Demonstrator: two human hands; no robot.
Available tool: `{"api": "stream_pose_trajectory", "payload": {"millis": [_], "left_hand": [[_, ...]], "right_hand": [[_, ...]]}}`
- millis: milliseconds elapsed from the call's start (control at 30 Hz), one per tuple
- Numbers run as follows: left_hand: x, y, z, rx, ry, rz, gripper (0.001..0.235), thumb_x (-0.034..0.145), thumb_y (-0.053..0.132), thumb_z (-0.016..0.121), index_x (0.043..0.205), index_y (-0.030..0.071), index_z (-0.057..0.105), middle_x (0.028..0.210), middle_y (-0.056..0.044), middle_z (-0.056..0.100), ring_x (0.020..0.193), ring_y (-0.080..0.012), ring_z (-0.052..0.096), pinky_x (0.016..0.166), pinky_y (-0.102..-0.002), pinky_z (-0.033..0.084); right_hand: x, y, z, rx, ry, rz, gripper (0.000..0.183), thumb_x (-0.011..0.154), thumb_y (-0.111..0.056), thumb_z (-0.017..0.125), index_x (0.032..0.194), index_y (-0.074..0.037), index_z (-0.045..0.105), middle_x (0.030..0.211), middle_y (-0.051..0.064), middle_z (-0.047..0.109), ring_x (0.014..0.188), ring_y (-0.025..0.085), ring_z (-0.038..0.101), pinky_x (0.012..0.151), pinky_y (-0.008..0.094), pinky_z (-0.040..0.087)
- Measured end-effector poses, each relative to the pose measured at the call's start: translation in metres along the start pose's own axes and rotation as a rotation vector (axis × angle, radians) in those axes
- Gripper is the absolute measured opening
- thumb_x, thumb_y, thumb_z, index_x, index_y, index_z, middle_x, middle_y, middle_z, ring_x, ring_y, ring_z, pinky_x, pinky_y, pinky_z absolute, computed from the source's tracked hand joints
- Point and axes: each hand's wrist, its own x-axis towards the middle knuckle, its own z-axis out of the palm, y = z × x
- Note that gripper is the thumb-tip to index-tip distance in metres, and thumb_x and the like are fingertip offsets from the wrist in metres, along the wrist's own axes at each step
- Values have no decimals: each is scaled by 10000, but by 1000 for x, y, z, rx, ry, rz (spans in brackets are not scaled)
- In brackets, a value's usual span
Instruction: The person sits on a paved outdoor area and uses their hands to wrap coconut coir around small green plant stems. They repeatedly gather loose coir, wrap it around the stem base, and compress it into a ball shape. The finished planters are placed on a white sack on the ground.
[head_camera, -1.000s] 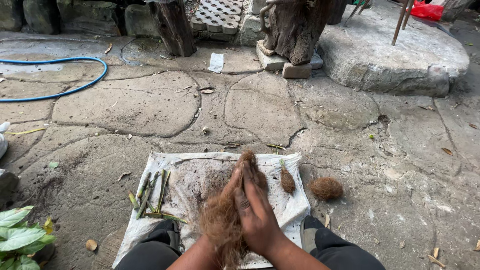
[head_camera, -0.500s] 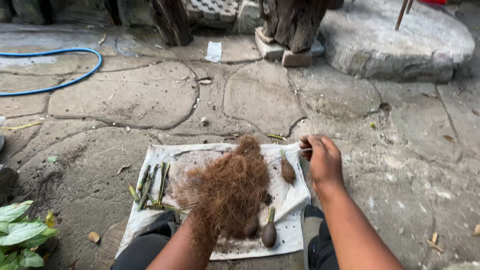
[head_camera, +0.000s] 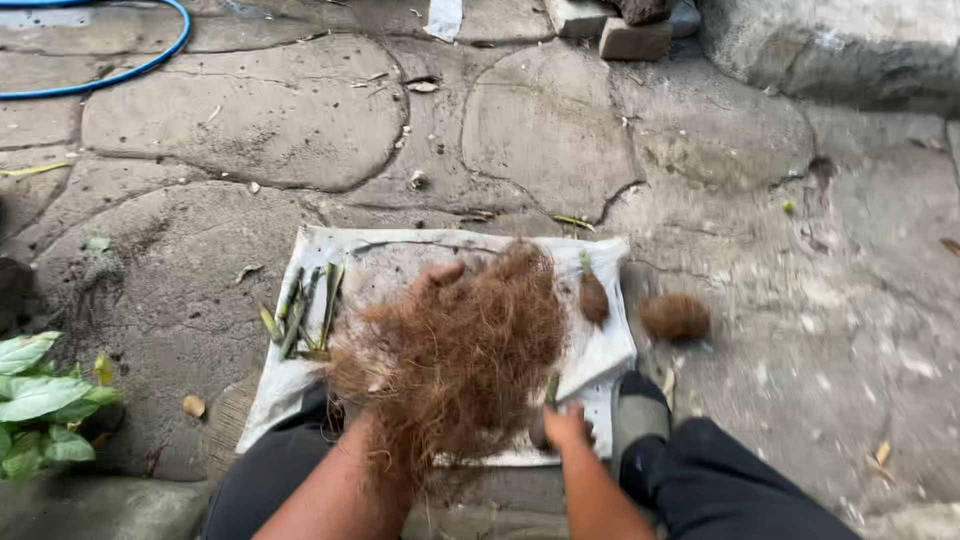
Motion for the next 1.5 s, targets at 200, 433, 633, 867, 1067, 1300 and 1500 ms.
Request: {"api": "stream_pose_trajectory", "payload": {"millis": [200,433,633,867,1067,1300,1500], "left_hand": [[6,10,-10,144,41,93,572,1000,419,588,1422,42,500,1388,-184,524,1158,-293,585,897,-430,578],[11,24,-16,360,82,245,550,990,402,626,1379,21,551,1330,-197,565,1091,-302,628,838,-435,614],[25,25,-14,178,161,165,499,975,328,631,1379,43,568,1273,-214,620,1030,-304,690,809,-429,635],[23,31,-4,1139,-129,886,618,922,367,721,1373,22,476,1394,-222,496,1225,-327,595,854,-456,666],[-10,28,60,-174,-15,-218,603,911,481,628,1298,20,659,1113,-161,715,951,-272,688,780,-398,620],[-43,24,109,-56,-13,-237,616,895,465,553,1375,84,610,1169,-139,743,1000,-269,715,906,-418,577],[-42,7,89,205,90,-93,446,935,410,607,1273,123,653,1092,-79,720,920,-209,705,827,-378,587]], "right_hand": [[-26,-3,29,67,21,-95,848,797,-470,872,1437,-90,466,1375,267,572,1225,422,614,1024,474,540],[-21,-14,11,938,-364,166,697,810,-312,778,1421,-129,499,1269,219,618,1038,400,707,738,492,663],[-44,-67,-75,1993,-635,146,753,830,-355,655,1453,-16,402,1185,274,608,970,375,699,797,484,677],[-132,-137,-245,1775,-476,-703,699,681,-294,920,1221,-107,517,1045,112,636,854,243,683,713,350,660],[-218,-146,-346,1511,-573,-951,406,887,-167,846,1129,-12,560,975,160,649,825,276,698,718,375,635],[-263,-119,-349,1355,-659,-923,334,903,-138,766,1151,-15,581,940,121,667,796,257,717,647,429,625],[-262,-115,-341,1223,-635,-853,472,863,-129,740,1271,18,555,1032,141,670,902,265,702,771,435,615]]}}
